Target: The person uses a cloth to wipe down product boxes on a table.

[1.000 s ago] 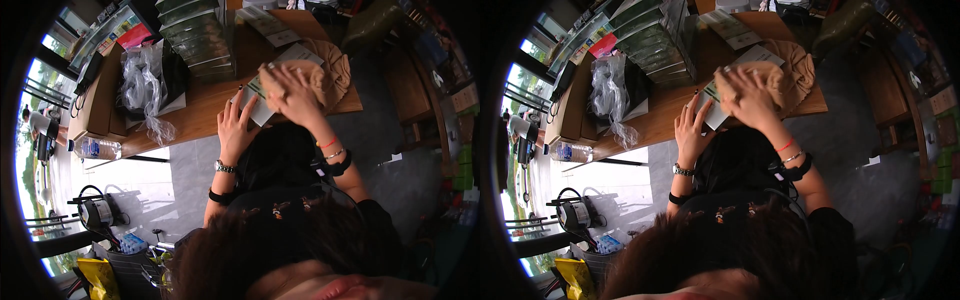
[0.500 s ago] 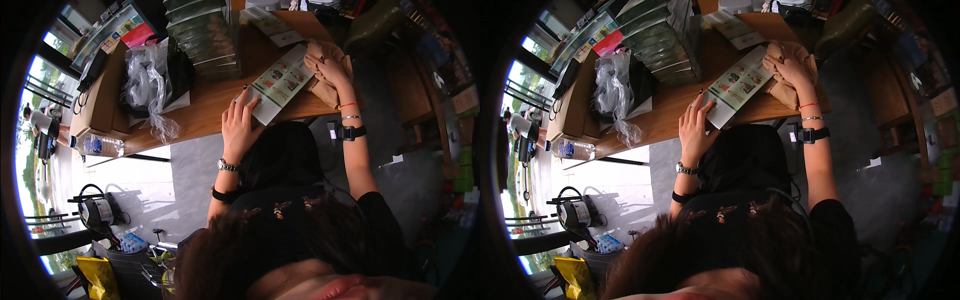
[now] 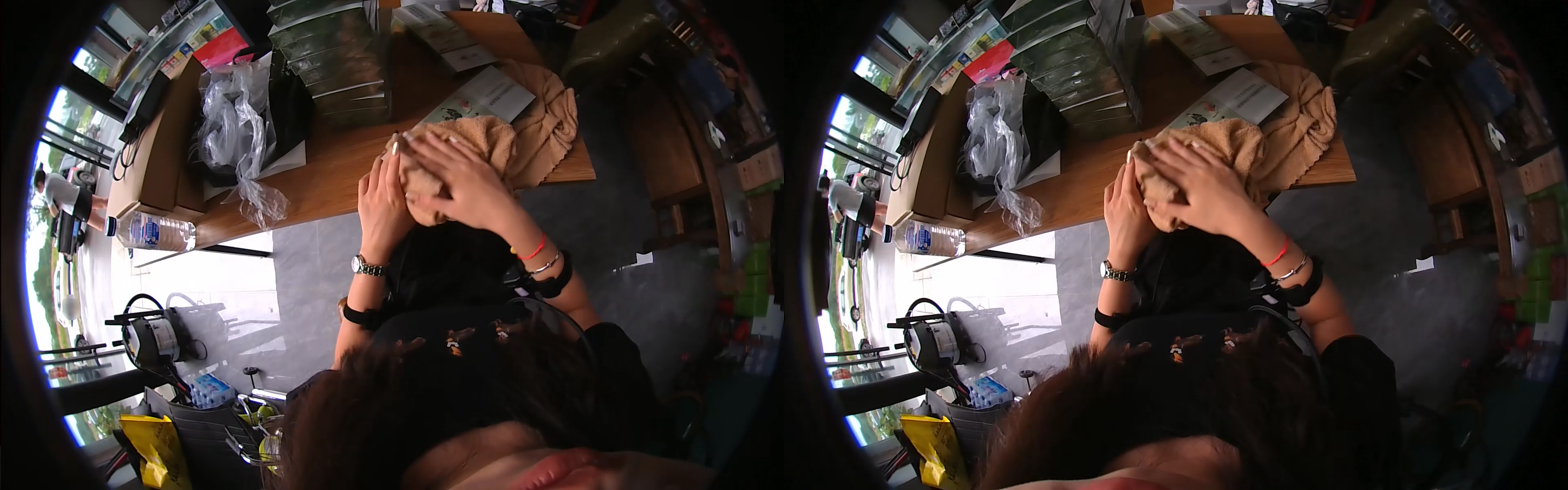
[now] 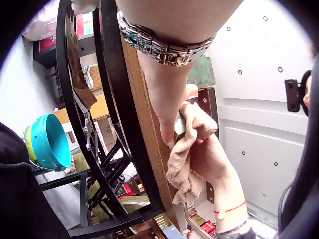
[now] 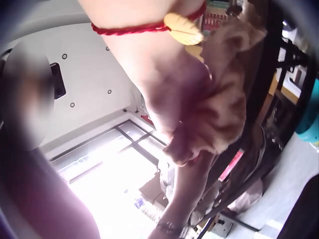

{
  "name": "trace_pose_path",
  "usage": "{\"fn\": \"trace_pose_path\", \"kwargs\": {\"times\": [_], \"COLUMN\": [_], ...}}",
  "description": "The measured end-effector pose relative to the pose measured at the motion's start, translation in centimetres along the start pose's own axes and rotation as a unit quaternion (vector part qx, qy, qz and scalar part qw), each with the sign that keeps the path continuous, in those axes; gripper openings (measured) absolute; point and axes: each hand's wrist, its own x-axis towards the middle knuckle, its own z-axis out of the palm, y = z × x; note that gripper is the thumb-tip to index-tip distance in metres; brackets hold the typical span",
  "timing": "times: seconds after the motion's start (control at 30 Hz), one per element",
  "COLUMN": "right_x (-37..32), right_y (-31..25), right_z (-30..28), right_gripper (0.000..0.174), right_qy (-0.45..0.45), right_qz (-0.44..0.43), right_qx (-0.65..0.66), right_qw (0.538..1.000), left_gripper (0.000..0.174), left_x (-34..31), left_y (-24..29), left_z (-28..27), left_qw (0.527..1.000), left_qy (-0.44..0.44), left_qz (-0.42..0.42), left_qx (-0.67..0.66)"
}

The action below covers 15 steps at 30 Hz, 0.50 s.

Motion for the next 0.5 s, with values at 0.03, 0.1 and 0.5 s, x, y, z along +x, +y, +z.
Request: {"fn": "trace_pose_path", "kwargs": {"times": [0.03, 0.1, 0.5], "right_x": [0.5, 1.6, 3.6], "right_y": [1.5, 6.0, 6.5], "right_z": [-0.5, -1.2, 1.8], "right_gripper": [0.073, 0.074, 0.057], "right_qy": [-0.006, 0.016, 0.083], "right_qz": [0.060, 0.159, 0.060], "right_qx": [0.002, -0.055, -0.030], "right_qw": [0.998, 0.986, 0.994], "left_gripper": [0.081, 0.080, 0.069], "left_x": [0.6, 1.0, 1.1], "left_y": [0.8, 1.4, 1.4], "left_z": [-0.7, -1.6, -1.5], "left_qw": [0.999, 1.000, 1.000], "left_qy": [0.005, -0.014, -0.016], "left_qz": [-0.004, 0.010, 0.012], "left_qx": [-0.038, 0.017, 0.017]}}
